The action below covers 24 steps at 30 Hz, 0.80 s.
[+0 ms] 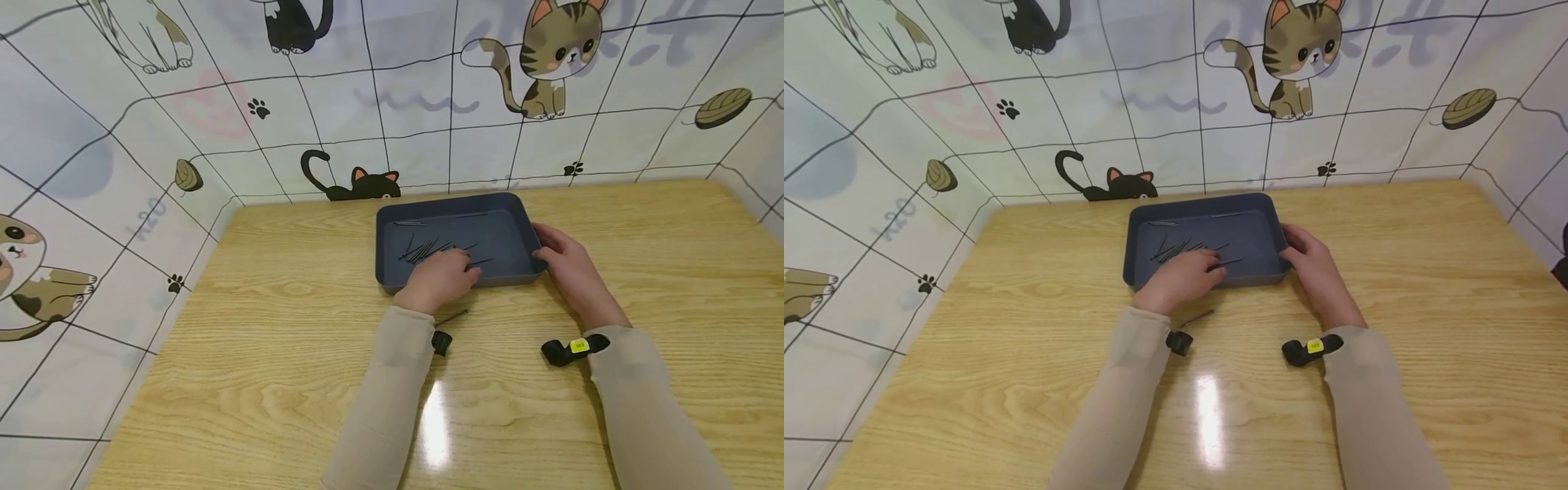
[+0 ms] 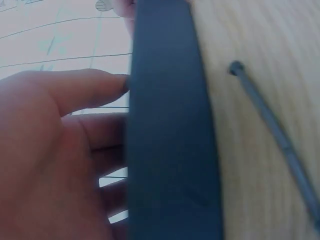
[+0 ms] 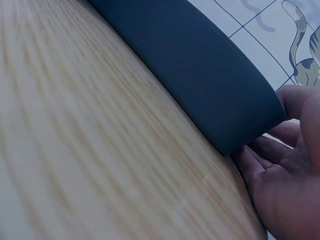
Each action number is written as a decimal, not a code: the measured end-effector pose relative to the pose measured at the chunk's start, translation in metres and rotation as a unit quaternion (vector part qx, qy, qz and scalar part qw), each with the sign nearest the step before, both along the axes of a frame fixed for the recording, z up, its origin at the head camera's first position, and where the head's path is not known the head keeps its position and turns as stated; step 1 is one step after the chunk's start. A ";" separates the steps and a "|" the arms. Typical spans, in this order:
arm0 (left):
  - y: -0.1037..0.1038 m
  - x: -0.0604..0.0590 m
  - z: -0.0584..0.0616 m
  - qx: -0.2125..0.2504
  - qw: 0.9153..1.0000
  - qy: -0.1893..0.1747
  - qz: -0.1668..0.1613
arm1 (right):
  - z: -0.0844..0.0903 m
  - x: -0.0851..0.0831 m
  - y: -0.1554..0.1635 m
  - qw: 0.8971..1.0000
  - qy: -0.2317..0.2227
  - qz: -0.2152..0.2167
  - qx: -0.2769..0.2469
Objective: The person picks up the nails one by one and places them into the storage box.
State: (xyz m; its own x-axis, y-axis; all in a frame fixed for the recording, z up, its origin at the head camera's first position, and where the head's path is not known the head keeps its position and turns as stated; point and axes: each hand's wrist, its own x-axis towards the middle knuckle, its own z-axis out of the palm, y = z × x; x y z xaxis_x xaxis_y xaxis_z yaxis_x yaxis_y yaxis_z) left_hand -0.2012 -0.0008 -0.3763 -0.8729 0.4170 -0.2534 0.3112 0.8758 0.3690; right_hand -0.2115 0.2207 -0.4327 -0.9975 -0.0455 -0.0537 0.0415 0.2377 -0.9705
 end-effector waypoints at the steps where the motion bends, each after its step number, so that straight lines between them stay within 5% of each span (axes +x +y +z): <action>1: -0.001 0.001 0.002 0.001 1.000 0.006 -0.003 | 0.000 0.000 0.000 1.000 0.000 0.000 0.000; 10: -0.002 0.010 0.021 0.011 0.997 0.069 -0.021 | 0.000 0.001 0.000 1.000 0.000 0.003 -0.002; 19: -0.002 0.019 0.030 0.004 0.998 -0.030 -0.047 | 0.000 0.001 0.000 1.000 0.005 0.002 0.004; 24: 0.000 0.025 0.029 -0.029 0.996 -0.051 -0.063 | 0.000 0.001 0.000 1.000 0.008 0.004 0.003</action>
State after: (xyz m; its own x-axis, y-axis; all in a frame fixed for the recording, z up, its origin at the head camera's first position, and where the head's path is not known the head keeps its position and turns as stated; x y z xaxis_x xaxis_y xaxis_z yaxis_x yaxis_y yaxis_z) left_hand -0.1765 -0.0004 -0.3473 -0.7830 0.5038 -0.3648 0.3841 0.8529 0.3536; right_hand -0.2108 0.2204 -0.4324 -0.9978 -0.0532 -0.0388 0.0247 0.2435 -0.9696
